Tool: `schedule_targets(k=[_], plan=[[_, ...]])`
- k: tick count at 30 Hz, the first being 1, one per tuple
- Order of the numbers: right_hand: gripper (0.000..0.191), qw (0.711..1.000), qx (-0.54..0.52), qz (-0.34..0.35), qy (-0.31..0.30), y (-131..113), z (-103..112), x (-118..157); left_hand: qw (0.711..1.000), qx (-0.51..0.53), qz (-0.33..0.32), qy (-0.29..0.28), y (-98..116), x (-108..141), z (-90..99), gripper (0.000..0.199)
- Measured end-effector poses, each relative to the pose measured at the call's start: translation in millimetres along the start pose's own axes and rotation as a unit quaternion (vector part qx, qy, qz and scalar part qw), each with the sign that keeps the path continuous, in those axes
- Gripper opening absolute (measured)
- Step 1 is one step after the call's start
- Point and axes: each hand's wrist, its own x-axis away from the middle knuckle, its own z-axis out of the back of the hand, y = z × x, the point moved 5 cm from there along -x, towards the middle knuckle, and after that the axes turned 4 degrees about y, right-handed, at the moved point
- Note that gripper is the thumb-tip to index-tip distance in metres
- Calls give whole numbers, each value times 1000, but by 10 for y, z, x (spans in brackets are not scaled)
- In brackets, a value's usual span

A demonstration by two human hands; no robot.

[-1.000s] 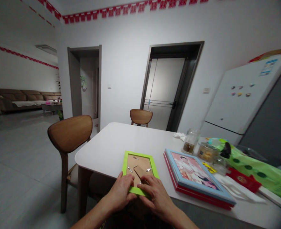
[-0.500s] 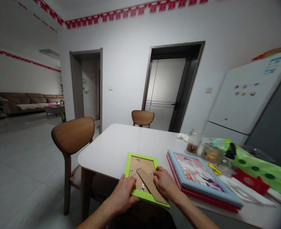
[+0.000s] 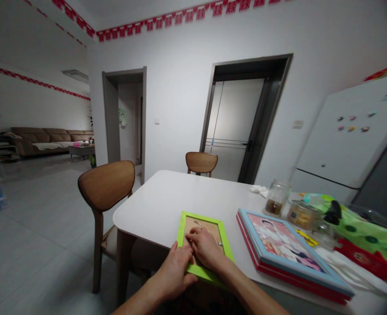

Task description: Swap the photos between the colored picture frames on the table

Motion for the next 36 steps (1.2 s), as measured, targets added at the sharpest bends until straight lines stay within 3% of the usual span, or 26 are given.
schedule_targets(k=[7,13,21,25,28,33,36], plan=[[27,999,-41,-16,-13,150,-62,-19,1000,10,-1,3,-10,-4,-11,33],[28,982,-20,-184,46,612,-86,-260,1000,11,1,8,26,74,0,36],[18,957,30,-283,56,914,-167,-426,1000,12,23,-7,133,101,55,40],[17,952,22,-295,79,944,-156,-432,999,-6,42,-21,120,122,85,52],[20,955,-15,-280,100,925,-73,-416,997,-45,35,-52,137,84,5,54],[29,960,-99,-223,135,906,226,-199,991,-89,-40,-97,297,-92,-303,25],[30,936,-197,-224,185,979,376,83,994,-84,-27,-65,336,-175,-278,25]])
